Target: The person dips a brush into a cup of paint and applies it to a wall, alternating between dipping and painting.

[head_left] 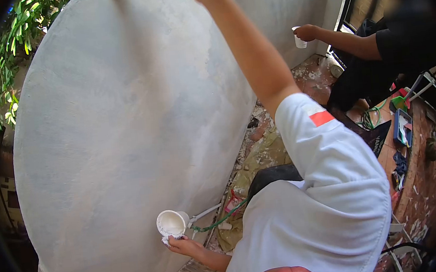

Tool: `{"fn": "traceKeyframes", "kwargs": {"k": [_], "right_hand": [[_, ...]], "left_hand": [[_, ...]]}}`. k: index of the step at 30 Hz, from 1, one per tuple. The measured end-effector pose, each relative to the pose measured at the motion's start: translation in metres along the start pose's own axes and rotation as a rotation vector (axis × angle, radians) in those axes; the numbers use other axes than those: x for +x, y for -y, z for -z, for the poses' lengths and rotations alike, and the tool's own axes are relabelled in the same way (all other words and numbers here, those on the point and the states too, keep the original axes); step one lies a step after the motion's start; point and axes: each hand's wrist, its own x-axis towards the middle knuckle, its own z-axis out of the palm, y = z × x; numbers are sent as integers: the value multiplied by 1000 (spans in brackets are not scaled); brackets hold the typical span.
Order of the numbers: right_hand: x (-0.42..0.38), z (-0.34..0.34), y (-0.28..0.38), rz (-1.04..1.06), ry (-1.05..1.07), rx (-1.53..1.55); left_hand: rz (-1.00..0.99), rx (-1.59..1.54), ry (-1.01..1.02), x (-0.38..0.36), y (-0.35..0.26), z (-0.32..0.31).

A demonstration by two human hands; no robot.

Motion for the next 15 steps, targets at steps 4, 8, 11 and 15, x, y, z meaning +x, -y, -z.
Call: {"fn": "traceKeyframes", "kwargs": {"k": [4, 8, 11, 15], "right_hand": [[-137, 86, -116, -343, -274, 302], [-271, 147, -161, -459, -505, -59], [-301, 186, -153, -591, -465, -454], [-221, 169, -103, -696, 132, -1260]], "left_hand": [[10, -42, -63, -9, -9, -10], [37, 11, 66, -8, -10, 1], [77, 66, 22, -11, -9, -2], [59, 44, 0, 0, 2, 6]]}}
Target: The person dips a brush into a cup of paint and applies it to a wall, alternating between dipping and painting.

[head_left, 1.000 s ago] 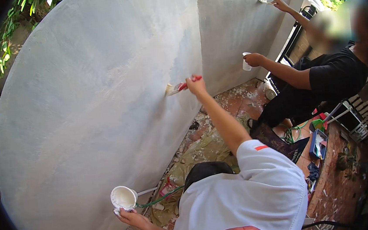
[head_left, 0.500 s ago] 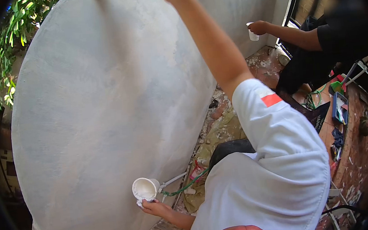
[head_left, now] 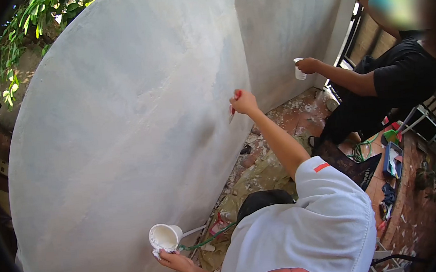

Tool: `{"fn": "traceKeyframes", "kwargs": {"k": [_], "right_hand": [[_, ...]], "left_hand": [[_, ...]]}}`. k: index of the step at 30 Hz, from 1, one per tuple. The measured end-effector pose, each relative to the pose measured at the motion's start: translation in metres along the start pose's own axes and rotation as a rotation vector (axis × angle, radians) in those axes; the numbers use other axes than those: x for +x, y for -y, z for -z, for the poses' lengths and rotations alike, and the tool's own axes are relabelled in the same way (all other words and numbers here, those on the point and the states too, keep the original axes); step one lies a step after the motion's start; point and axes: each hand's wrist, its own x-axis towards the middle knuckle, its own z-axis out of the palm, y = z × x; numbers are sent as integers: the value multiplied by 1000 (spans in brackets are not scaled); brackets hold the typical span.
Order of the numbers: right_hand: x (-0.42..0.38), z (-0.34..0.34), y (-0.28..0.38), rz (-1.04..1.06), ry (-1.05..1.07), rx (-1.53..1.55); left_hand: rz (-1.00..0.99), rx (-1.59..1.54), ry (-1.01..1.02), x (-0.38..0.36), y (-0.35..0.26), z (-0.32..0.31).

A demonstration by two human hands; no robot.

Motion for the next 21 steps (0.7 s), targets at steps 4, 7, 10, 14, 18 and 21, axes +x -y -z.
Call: {"fn": "traceKeyframes", "kwargs": {"k": [4, 7, 10, 14, 18, 21], "right_hand": [[54, 70, 134, 265, 112, 561], [44, 140, 246, 576, 59, 803], [33, 163, 283, 732, -33, 934], [52, 101, 204, 435, -77, 1238], [37, -26, 50, 16, -109, 1304], [-7, -76, -22, -184, -255, 1103]], "left_hand": [[52, -26, -12, 8, 11, -1], [88, 32, 52, 13, 19, 0], [94, -14, -7, -2, 10, -15], [65, -9, -35, -7, 10, -19], [55, -103, 63, -1, 19, -16], [67, -115, 3, -6, 7, -23]]}}
